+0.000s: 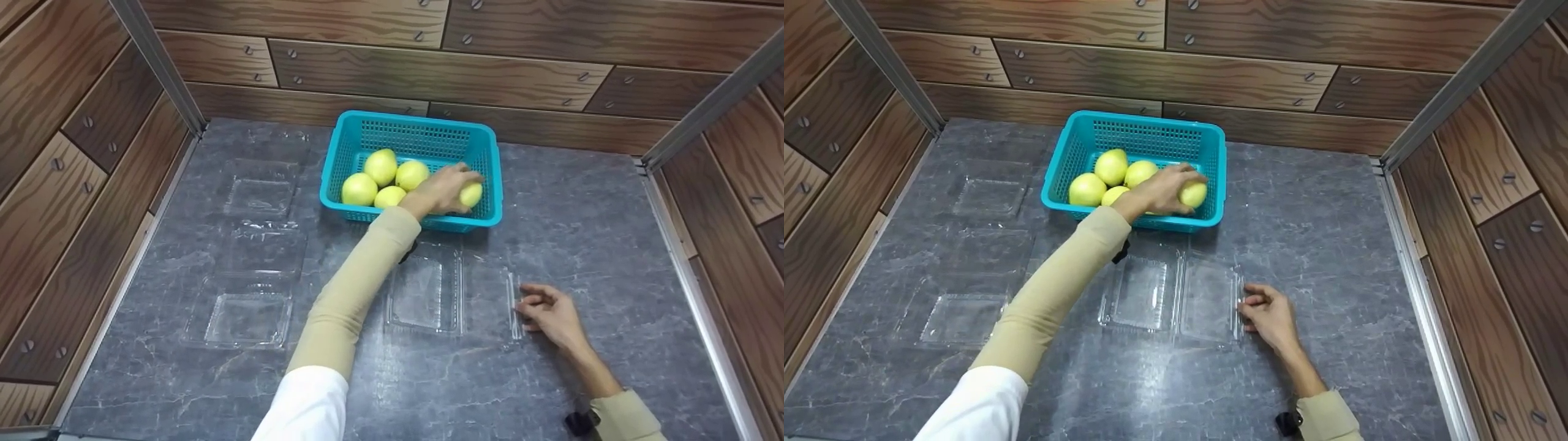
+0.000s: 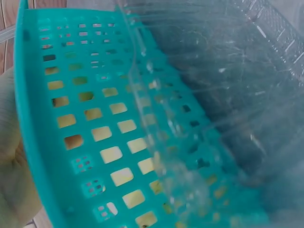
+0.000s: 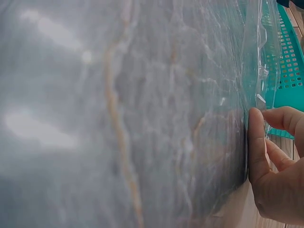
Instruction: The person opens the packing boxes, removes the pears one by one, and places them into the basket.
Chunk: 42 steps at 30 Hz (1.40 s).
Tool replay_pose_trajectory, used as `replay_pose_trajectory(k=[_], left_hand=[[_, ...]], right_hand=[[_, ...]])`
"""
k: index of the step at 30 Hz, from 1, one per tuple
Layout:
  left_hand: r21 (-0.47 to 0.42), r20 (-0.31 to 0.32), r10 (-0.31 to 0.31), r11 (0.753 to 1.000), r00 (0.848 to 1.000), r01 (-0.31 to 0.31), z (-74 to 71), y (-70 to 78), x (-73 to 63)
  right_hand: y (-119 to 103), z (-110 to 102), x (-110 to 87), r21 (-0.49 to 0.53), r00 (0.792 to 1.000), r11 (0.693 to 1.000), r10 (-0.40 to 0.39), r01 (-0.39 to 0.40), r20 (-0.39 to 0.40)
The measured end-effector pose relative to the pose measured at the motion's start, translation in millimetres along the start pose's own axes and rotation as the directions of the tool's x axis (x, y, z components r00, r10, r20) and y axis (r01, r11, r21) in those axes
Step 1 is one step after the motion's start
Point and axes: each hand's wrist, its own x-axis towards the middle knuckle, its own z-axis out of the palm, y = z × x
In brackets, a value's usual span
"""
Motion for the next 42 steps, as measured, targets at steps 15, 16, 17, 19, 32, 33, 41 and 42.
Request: replay_pose_trajectory(k=[15,16,17,19,32,33,41,42], left_hand=[[0.075,0.035,-0.031,0.997,0.999,0.029,14.0,10.3,19.8],[0.078,0.036,-0.029,0.997,0.999,0.026,14.4,10.5,20.6],[0.078,0.037,-0.028,0.997,0.999,0.025,14.8,10.4,21.1],[0.080,0.037,-0.032,0.996,0.999,0.029,15.4,9.3,21.5],[0.072,0.039,-0.058,0.996,0.998,0.055,16.0,-6.4,13.1],[0.079,0.044,-0.060,0.995,0.997,0.056,14.7,-7.3,11.8],[0.105,0.064,-0.055,0.993,0.996,0.048,8.6,-7.3,7.7],[0.107,0.062,-0.053,0.993,0.997,0.047,8.1,-7.0,7.1]], right_hand=[[4,-6,-5.8,-0.033,0.999,0.999,-0.020,0.019,-0.026],[4,-6,-5.6,-0.028,0.999,0.999,-0.016,0.015,-0.034],[3,-6,-5.5,-0.027,0.999,0.999,-0.018,0.017,-0.034],[3,-6,-4.8,-0.030,0.999,0.999,-0.020,0.019,-0.031],[1,0,-2.7,-0.034,1.000,0.999,-0.018,0.018,-0.003],[2,1,-2.4,-0.038,1.000,0.999,-0.020,0.020,0.000],[1,1,-2.2,-0.022,1.000,1.000,-0.004,0.004,-0.009],[1,1,-2.1,-0.017,1.000,1.000,-0.001,0.001,-0.009]])
